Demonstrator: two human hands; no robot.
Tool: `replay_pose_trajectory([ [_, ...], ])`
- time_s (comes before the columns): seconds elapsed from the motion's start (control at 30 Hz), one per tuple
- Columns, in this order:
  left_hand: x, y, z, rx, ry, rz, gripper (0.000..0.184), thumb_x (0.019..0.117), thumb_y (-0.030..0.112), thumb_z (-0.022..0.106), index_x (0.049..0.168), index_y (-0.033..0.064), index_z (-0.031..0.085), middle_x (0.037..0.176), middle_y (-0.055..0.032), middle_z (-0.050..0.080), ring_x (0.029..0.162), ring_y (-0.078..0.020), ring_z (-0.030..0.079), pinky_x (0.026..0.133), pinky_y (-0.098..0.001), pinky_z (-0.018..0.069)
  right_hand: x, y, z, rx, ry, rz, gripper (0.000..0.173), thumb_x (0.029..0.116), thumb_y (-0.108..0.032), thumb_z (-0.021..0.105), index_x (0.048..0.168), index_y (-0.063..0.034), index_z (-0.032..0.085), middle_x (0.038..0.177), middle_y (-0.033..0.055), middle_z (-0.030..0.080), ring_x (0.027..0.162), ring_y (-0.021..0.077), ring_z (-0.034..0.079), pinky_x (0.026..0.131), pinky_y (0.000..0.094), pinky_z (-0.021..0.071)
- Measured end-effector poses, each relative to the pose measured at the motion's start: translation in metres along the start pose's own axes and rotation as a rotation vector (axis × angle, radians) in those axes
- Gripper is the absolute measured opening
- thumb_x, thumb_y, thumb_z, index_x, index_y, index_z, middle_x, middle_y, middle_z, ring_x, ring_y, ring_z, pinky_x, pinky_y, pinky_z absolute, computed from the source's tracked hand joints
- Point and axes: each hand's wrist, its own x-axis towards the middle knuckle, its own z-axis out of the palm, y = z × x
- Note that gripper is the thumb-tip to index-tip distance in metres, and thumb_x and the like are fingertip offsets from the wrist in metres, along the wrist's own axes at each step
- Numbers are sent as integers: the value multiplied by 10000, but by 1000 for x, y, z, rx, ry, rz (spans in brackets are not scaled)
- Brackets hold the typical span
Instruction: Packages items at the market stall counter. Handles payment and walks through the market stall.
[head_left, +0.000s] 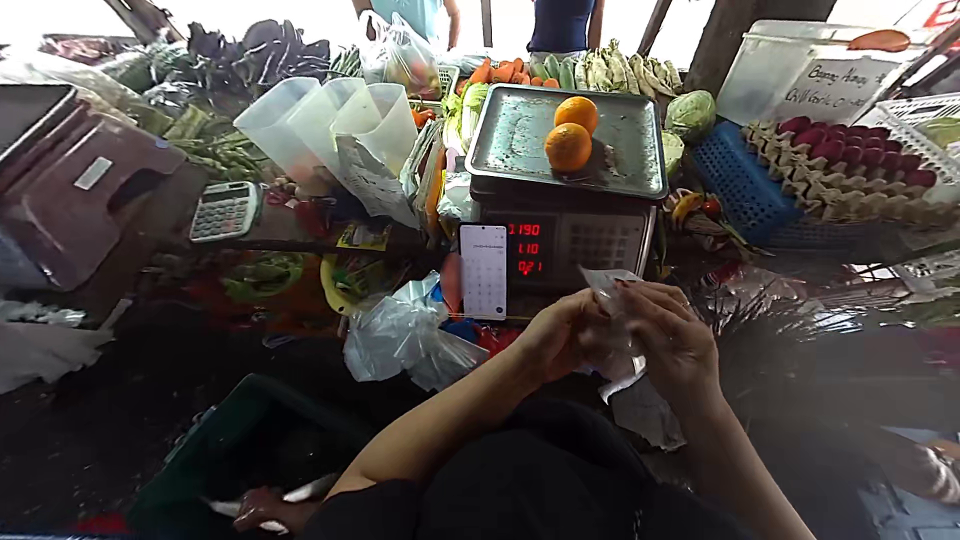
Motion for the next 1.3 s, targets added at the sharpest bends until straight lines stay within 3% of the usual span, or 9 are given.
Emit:
replay_pose_trajectory([
  [0.1,-4,18,-7,25,-1,-46,256,951,29,390,943,147,616,887,10,701,822,-68,683,796,-248,573,9,-4,17,-36,-16,-19,284,1066,-340,548,1196,-209,764,1244,-18,732,1249,123,606,1121,389,412],
  [0.3,-14,52,-25,33,4,-61,278,924,13,416,878,140,659,852,-9,717,813,-89,698,804,-283,587,25,-16,44,133,234,91,250,1072,-197,546,1074,-114,781,1085,-17,778,1056,106,723,961,313,598],
  [0.43,-18,69,-31,112,27,-92,252,914,-11,453,876,126,661,847,0,720,805,-72,695,787,-262,585,30,-22,60,-63,-12,101,448,1038,-489,553,1332,-181,693,1314,2,699,1273,154,595,1114,450,441],
  [0.63,-27,89,-52,195,-61,-125,303,900,10,456,764,150,687,736,42,673,659,-9,615,658,-190,528,39,-29,86,8,166,116,288,1073,-250,539,1085,-122,796,1122,13,766,1169,121,657,1069,343,494],
  [0.77,-31,104,-57,230,-58,-116,317,886,-2,470,745,154,708,731,47,691,675,-11,639,671,-200,542,45,-28,90,-111,-14,122,444,1054,-495,517,1312,-193,715,1334,-4,695,1315,160,572,1143,459,409],
  [0.9,-30,109,-71,324,-201,-56,326,871,23,462,688,199,666,750,98,651,664,21,574,629,-173,482,50,-29,100,-63,58,97,326,1080,-295,500,1126,-133,779,1199,14,749,1231,130,621,1118,388,429],
  [1.03,-28,115,-80,281,-297,-5,303,916,28,434,795,192,658,892,64,698,822,-12,640,774,-208,526,53,-33,106,-42,131,146,331,1086,-283,503,1081,-92,774,1176,27,747,1208,109,624,1085,324,467],
  [1.17,-28,121,-75,356,-220,3,112,1017,152,540,1065,163,641,972,55,694,825,-20,659,736,-207,558,56,-31,106,-193,89,68,345,1098,-298,478,1144,-119,769,1188,6,755,1235,98,612,1152,360,384],
  [1.3,-25,123,-68,452,-147,6,167,1033,52,494,1102,46,645,978,3,720,893,-88,698,846,-308,589,58,-29,107,-308,69,18,356,1104,-270,437,1201,-139,754,1224,-5,749,1239,101,616,1166,398,359],
])
